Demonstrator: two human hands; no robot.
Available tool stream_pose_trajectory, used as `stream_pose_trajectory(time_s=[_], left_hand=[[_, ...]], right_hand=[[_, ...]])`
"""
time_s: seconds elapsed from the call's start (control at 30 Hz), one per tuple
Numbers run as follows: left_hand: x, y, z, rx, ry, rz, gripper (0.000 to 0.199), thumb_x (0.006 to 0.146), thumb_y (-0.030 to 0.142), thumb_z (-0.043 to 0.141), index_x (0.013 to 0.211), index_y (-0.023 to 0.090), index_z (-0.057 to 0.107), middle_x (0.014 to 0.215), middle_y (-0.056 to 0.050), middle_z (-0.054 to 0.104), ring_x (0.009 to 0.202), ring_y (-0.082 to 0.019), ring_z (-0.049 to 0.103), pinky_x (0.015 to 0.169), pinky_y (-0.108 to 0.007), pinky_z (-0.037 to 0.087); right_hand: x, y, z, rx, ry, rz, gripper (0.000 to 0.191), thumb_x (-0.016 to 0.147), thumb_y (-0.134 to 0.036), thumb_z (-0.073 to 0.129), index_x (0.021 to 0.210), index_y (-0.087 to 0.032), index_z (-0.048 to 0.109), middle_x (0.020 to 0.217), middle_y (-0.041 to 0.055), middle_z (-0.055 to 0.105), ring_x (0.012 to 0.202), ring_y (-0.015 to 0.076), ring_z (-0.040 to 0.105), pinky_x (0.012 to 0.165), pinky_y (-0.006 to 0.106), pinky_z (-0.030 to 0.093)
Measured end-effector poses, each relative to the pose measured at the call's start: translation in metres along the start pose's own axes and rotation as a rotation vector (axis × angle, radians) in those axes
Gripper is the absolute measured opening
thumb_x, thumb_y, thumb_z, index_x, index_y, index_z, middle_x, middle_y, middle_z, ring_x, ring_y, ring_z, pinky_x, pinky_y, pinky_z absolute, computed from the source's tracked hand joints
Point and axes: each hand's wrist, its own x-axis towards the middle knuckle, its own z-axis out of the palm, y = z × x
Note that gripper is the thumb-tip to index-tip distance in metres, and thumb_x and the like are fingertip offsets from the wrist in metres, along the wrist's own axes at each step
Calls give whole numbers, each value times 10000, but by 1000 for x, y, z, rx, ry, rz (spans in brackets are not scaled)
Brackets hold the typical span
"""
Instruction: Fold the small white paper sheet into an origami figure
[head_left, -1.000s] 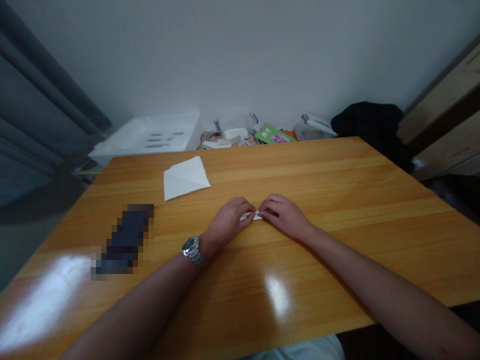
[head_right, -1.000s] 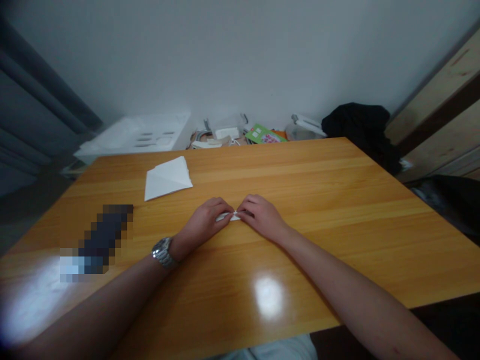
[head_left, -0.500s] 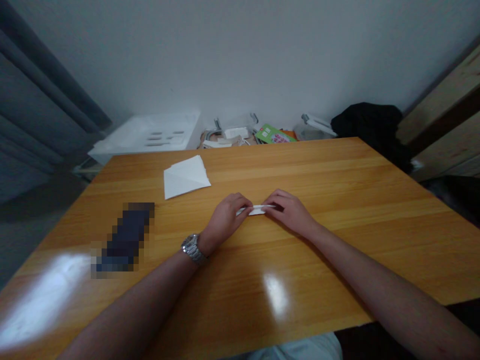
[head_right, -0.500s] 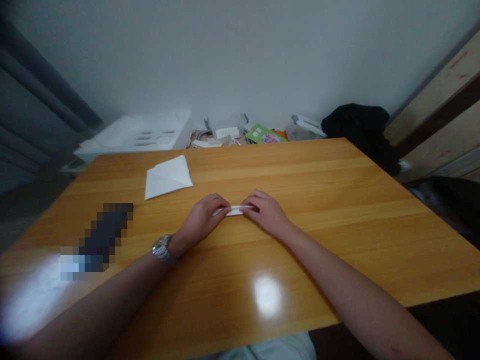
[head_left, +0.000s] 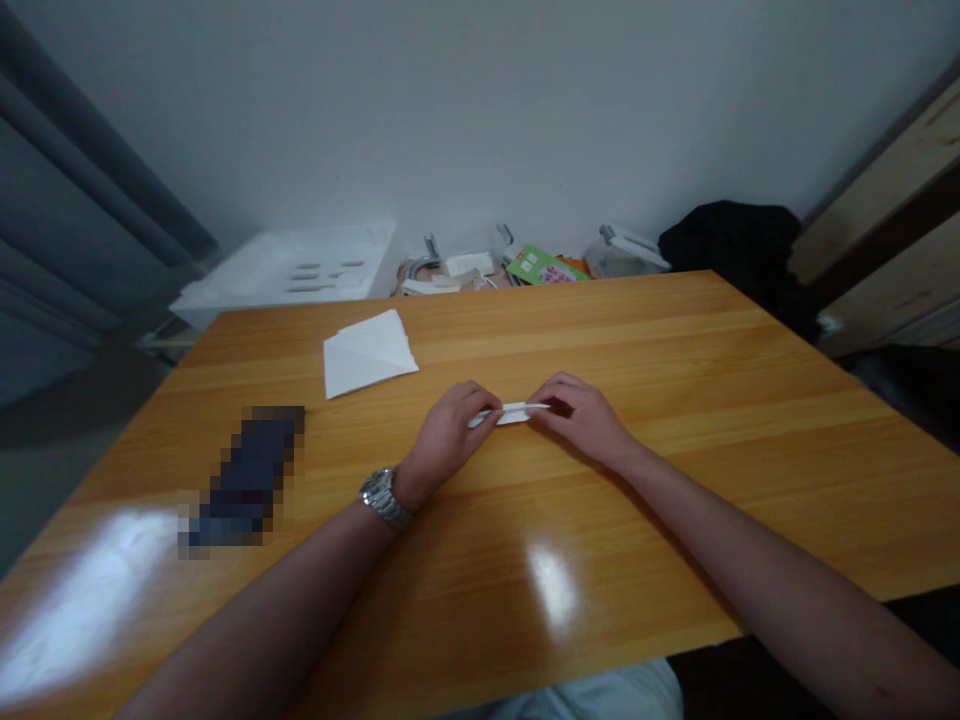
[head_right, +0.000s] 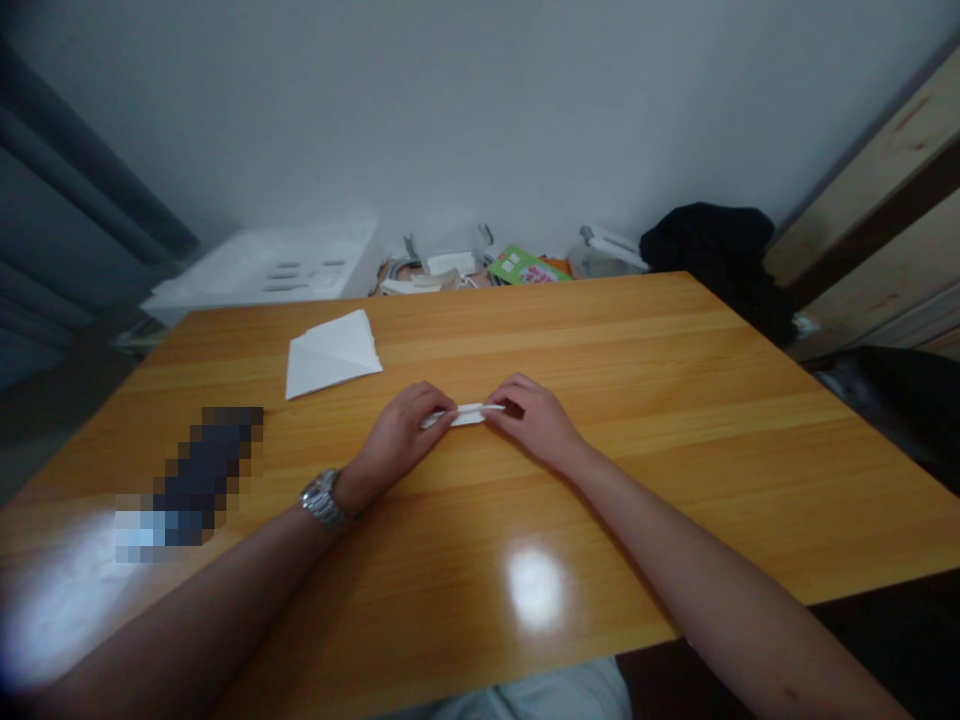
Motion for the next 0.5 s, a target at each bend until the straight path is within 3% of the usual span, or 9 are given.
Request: stream_pose_trajectory(time_s=[0.5], left_hand=[[1,2,-2,-17,50,4,130,999,238,558,945,183,662,953,-51,648,919,-192,588,839,-338,486]], right_hand=[[-1,2,-4,54,37,27,124,893,-327,727,895,-207,759,876,50,670,809,180,626,702,307,492]])
